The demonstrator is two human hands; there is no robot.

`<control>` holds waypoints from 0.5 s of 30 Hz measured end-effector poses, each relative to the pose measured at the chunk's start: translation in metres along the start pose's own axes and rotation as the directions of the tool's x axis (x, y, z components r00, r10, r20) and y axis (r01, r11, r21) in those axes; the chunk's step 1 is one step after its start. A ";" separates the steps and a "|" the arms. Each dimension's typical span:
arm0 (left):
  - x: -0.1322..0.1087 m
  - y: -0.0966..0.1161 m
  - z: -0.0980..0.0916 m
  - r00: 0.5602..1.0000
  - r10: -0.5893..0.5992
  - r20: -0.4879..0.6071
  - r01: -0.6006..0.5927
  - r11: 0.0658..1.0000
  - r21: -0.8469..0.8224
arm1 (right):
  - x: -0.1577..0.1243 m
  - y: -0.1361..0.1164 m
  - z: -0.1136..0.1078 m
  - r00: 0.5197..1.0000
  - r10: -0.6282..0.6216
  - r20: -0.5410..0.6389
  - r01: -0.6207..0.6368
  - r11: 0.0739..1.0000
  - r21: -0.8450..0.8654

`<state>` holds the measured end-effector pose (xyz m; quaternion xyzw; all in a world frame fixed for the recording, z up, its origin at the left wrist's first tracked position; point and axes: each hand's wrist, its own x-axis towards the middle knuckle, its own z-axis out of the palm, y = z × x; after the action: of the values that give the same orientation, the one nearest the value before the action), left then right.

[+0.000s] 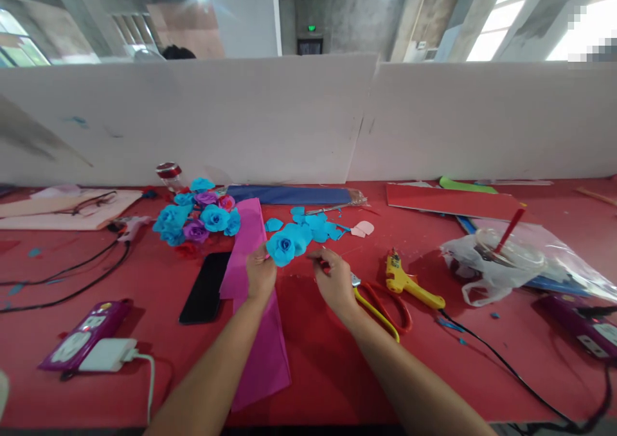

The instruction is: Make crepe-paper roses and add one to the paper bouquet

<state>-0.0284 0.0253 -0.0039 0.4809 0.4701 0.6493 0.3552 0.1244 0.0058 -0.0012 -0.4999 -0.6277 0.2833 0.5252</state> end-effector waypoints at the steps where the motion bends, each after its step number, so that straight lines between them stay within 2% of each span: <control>1: 0.002 -0.001 -0.001 1.000 0.002 -0.023 -0.002 1.000 0.001 | 0.000 0.000 0.000 1.000 0.002 0.020 -0.002 1.000 -0.013; 6: 0.008 -0.005 -0.003 0.997 0.011 -0.082 -0.010 1.000 0.002 | 0.000 0.000 -0.001 0.996 -0.028 0.083 0.033 0.997 -0.063; 11: 0.008 -0.009 -0.009 0.994 0.047 -0.094 -0.035 0.991 0.128 | 0.000 0.000 -0.003 0.992 -0.087 0.092 0.098 0.988 -0.119; 15: 0.007 -0.011 -0.009 0.993 0.065 -0.099 -0.047 0.984 0.173 | -0.005 -0.002 0.000 0.974 -0.147 0.171 0.177 0.968 -0.177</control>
<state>-0.0391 0.0327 -0.0131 0.4880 0.5282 0.6406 0.2694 0.1235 0.0003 -0.0011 -0.4708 -0.7302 0.2162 0.4454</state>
